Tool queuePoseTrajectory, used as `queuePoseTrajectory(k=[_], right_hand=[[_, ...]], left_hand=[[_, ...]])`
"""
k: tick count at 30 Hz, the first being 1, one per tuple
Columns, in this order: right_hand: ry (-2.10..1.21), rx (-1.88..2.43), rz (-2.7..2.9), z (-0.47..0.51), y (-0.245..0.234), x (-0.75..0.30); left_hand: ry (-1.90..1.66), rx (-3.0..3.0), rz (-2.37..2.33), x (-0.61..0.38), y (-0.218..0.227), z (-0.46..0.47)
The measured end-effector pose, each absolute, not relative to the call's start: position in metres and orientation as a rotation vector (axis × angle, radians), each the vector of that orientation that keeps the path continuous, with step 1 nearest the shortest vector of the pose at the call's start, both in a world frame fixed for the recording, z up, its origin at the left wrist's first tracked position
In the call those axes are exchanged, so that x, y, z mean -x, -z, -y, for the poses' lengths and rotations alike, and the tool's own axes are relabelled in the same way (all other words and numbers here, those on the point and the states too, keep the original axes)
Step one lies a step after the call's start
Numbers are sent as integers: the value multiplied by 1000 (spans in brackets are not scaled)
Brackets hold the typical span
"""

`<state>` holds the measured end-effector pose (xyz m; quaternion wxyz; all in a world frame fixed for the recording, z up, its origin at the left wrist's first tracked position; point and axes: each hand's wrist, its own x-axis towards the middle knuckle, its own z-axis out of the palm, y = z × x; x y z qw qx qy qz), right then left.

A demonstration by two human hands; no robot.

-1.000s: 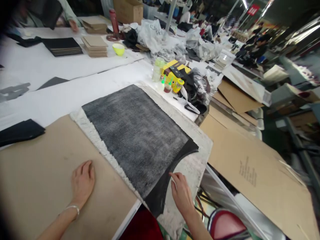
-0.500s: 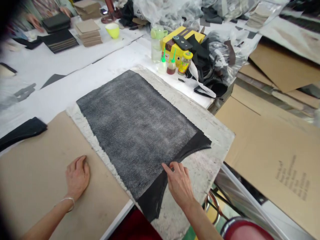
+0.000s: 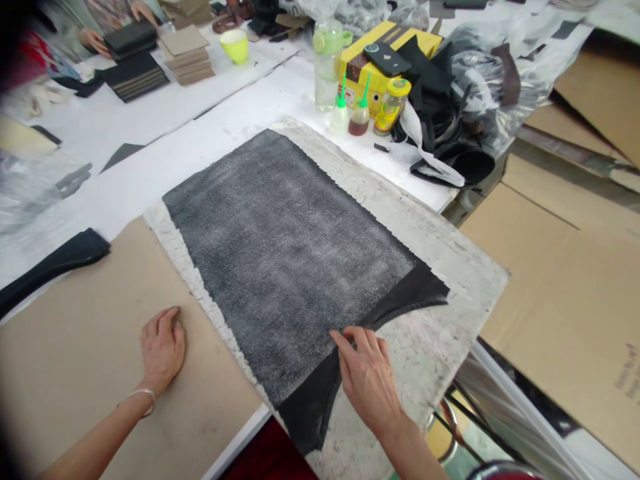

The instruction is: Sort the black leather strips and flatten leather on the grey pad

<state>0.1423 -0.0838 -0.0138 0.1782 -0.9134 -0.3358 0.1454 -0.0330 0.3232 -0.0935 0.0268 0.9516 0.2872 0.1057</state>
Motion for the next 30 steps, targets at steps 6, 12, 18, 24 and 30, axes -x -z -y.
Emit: queuePoseTrajectory(k=[6,12,18,24,30], right_hand=[[-405,2587,968,70,17,-153],[-419,2649,999,58,21,-157],[-407,2625,1022,56,20,-160],[-389,2601,1033,54,18,-165],[-345,2564,1023,51,19,-167]], left_hand=[[-327,-2946,-885,32,92,-323],[-330,-2939,-876,32,91,-324],[-335,-2929,-882,31,92,-324],[-337,-2921,-881,31,93,-325],[-326,-2914,-885,32,94,-326]])
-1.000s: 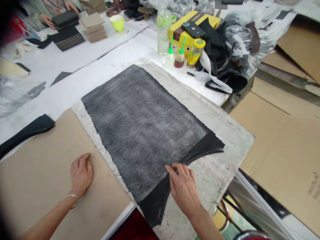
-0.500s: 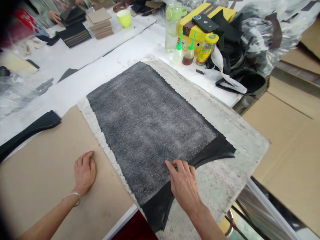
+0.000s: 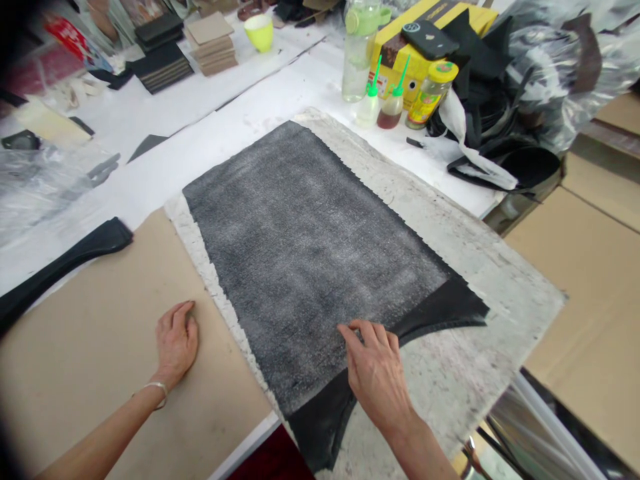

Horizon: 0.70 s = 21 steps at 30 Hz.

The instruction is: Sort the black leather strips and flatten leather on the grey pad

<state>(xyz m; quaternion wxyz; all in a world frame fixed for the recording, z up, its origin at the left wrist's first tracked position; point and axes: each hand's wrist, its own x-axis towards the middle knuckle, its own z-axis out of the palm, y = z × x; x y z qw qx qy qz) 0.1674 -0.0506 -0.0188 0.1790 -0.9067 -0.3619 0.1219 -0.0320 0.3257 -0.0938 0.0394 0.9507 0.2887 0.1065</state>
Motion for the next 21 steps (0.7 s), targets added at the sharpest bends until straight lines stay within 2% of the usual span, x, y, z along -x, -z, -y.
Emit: queuePoseTrajectory(k=[21], right_hand=[[-332,2533,1043,18,21,-182]], left_hand=[[-326,-2877,-878,32,94,-328]])
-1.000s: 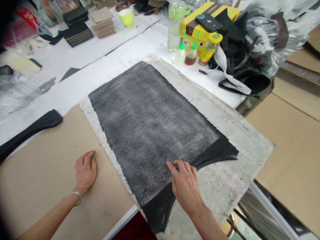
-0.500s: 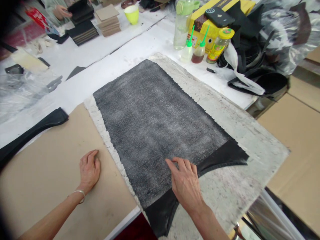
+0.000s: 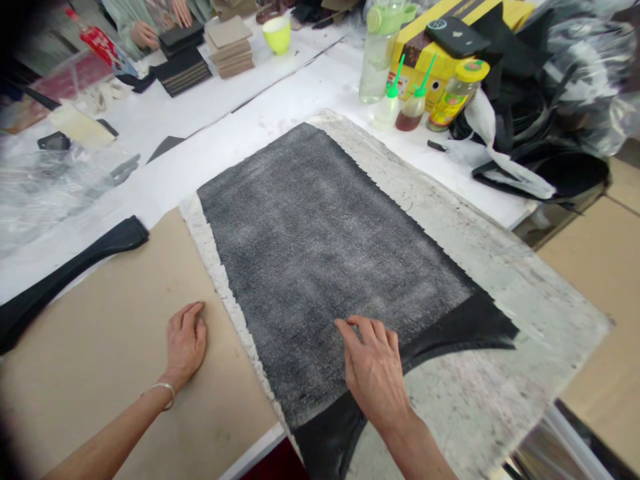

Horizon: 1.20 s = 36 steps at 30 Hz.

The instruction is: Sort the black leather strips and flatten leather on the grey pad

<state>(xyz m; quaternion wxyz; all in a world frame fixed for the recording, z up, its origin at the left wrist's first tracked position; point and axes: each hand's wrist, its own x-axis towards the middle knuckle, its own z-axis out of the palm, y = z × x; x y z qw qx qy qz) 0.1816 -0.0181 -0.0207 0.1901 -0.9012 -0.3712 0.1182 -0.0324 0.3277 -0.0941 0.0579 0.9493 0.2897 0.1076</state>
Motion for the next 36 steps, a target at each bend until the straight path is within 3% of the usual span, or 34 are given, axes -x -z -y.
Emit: queuePoseTrajectory(k=[36], right_hand=[[-314,2544,1175,-30,33,-210]], left_hand=[[-306,-2851,-903,33,97,-332]])
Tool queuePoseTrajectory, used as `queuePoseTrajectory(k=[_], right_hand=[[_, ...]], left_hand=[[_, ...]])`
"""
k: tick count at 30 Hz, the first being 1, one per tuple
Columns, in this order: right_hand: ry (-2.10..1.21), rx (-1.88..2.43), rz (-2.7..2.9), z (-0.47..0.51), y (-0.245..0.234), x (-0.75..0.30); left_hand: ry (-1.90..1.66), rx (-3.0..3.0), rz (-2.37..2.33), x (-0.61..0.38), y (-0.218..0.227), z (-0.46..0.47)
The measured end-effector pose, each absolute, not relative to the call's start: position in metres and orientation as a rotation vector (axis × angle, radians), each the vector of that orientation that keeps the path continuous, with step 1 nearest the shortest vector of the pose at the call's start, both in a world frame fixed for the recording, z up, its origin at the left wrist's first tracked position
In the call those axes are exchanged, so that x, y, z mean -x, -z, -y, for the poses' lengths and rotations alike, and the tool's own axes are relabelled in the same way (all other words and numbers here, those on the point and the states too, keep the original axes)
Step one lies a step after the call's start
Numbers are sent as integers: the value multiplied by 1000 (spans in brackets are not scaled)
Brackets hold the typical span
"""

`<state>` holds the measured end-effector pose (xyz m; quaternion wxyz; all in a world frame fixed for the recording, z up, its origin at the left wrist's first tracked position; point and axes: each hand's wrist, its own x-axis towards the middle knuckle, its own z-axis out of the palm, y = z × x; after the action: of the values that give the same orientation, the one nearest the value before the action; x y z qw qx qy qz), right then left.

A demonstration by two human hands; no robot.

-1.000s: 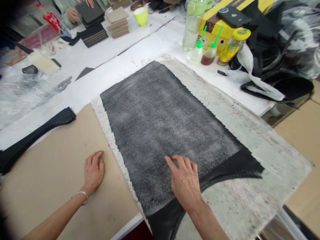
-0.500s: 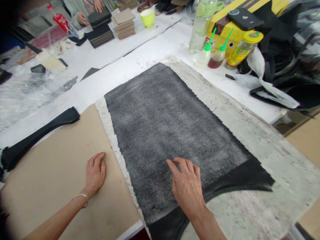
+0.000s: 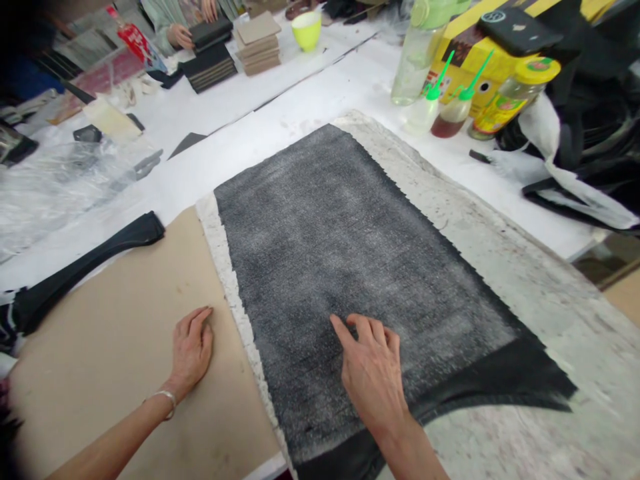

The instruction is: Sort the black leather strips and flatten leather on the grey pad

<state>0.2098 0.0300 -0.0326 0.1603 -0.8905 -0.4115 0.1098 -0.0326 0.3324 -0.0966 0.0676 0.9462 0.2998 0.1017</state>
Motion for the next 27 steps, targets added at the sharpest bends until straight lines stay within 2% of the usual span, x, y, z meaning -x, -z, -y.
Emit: queuePoseTrajectory(k=[27], right_hand=[[-251,2538,1222,-71,32,-231]], left_hand=[[-265,-2868,-888,33,96,-335]])
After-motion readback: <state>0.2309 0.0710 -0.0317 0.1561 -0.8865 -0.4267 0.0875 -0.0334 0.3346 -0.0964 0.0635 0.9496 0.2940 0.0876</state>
